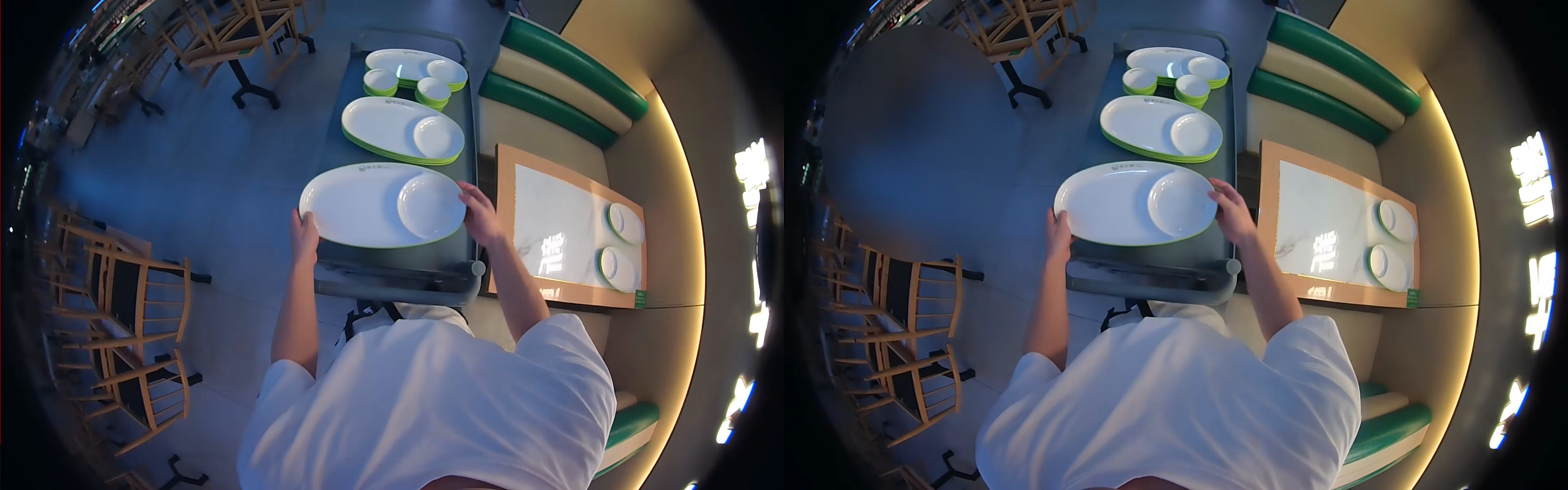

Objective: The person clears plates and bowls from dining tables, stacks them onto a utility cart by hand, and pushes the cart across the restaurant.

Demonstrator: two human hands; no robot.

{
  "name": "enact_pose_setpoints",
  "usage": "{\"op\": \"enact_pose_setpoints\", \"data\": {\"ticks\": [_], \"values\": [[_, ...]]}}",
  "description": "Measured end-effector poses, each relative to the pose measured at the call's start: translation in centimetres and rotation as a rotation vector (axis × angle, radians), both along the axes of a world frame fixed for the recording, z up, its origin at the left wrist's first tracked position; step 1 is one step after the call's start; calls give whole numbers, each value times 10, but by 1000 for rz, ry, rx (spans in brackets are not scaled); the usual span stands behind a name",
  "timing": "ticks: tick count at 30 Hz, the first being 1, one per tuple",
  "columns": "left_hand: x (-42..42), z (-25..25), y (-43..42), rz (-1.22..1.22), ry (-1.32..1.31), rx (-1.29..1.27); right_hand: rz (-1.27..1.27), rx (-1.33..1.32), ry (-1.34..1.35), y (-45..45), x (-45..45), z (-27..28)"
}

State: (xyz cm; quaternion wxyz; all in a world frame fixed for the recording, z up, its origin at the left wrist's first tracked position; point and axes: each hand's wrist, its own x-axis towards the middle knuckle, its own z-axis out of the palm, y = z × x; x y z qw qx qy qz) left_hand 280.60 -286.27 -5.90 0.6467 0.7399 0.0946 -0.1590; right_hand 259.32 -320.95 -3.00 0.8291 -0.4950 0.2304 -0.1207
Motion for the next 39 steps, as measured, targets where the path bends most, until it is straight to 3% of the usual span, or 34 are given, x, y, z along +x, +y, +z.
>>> {"op": "enact_pose_setpoints", "data": {"ticks": [4,7,9,12,18,21,25,33,34,39], "values": [[29,7,6,-140,-39,-16,-197,61,-49,43,16,-33],[48,-10,4,-234,-96,207,-291,118,-28,59,29,-44],[68,-49,6,-393,-382,608,-383,-227,198,70,38,-48],[70,-55,-3,-442,-310,653,-419,-360,230,73,47,-57],[68,-58,-12,-493,-441,797,-473,-573,333,69,44,-103],[77,-59,-13,-558,-337,763,-509,-585,284,72,43,-111],[75,-67,-13,-538,-355,744,-434,-836,387,68,41,-110],[75,-78,-14,-568,-312,891,-338,-862,434,73,34,-105],[67,-57,-14,-580,-272,860,-339,-868,421,75,33,-107],[68,-69,-12,-586,-379,881,-313,-817,489,72,31,-100]]}}
